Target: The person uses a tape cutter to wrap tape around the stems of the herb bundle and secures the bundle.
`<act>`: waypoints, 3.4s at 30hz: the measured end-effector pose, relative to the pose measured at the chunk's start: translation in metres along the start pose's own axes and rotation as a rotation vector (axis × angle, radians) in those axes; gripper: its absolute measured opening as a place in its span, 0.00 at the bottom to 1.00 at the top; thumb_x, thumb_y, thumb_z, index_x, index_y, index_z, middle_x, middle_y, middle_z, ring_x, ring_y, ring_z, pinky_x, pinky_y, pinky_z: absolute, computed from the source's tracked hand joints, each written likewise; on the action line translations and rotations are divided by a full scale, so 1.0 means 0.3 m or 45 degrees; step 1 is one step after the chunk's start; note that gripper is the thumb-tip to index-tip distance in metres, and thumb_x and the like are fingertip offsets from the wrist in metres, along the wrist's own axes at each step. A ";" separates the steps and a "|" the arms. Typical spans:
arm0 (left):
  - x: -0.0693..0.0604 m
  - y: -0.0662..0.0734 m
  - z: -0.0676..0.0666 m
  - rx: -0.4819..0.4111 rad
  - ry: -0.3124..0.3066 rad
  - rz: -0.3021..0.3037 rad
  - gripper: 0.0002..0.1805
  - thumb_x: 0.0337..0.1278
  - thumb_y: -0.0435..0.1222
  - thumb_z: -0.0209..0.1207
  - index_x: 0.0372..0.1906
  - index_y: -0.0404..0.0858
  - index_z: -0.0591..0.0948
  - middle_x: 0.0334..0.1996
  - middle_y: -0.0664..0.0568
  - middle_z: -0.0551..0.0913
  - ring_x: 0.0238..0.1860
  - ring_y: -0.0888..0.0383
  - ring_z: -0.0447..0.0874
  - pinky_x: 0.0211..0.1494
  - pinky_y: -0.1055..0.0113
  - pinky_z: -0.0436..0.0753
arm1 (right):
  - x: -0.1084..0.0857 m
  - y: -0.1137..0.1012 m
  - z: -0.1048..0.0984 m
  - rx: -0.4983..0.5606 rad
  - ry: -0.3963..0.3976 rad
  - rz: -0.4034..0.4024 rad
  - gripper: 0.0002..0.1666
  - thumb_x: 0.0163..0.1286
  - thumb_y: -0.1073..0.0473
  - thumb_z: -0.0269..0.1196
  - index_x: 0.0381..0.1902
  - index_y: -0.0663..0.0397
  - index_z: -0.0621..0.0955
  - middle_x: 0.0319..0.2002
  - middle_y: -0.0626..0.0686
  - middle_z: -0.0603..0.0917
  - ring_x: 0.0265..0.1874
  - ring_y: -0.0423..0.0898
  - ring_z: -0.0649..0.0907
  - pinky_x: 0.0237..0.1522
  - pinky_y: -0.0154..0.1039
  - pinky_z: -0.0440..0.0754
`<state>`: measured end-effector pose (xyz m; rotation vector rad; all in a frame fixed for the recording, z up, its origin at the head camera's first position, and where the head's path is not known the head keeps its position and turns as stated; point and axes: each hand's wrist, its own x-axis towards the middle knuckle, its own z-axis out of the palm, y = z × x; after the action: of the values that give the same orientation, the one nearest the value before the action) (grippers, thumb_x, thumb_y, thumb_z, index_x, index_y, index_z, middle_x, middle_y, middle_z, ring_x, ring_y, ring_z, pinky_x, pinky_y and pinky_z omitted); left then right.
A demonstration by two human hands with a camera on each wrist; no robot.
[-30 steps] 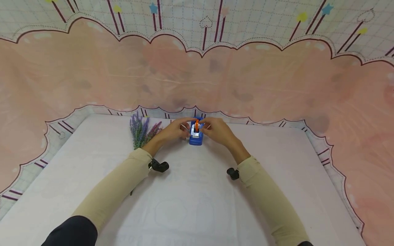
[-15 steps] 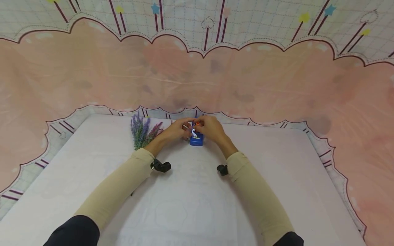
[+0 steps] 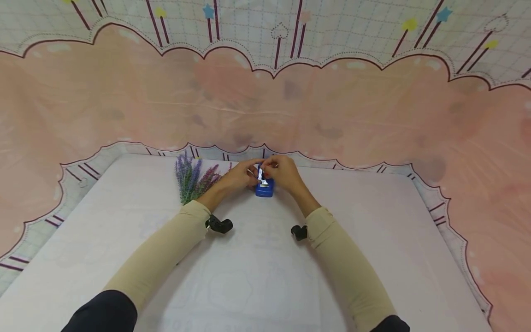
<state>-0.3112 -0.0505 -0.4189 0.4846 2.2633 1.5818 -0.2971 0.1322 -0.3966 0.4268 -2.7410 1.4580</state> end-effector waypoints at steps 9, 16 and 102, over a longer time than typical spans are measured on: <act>0.007 -0.003 0.002 0.080 0.027 0.012 0.39 0.59 0.20 0.62 0.75 0.44 0.70 0.39 0.45 0.74 0.37 0.54 0.72 0.34 0.67 0.77 | -0.020 0.015 0.004 0.258 0.020 0.074 0.13 0.75 0.60 0.62 0.45 0.67 0.83 0.47 0.62 0.83 0.37 0.49 0.88 0.45 0.40 0.87; 0.013 -0.003 0.001 0.073 0.017 -0.021 0.39 0.60 0.20 0.61 0.76 0.44 0.69 0.39 0.45 0.72 0.37 0.54 0.72 0.35 0.65 0.78 | -0.023 0.012 0.023 0.405 0.097 0.093 0.13 0.76 0.61 0.60 0.47 0.69 0.80 0.38 0.63 0.84 0.34 0.46 0.86 0.44 0.39 0.87; 0.017 0.009 -0.004 0.224 0.001 -0.029 0.39 0.62 0.23 0.63 0.77 0.44 0.67 0.35 0.47 0.73 0.28 0.57 0.69 0.28 0.69 0.72 | -0.138 -0.033 -0.049 0.893 -0.331 0.832 0.22 0.75 0.66 0.60 0.63 0.72 0.76 0.34 0.53 0.91 0.33 0.42 0.91 0.40 0.32 0.86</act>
<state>-0.3159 -0.0483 -0.4163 0.5009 2.4119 1.3793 -0.2568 0.1487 -0.3856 -0.3724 -2.5716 2.6971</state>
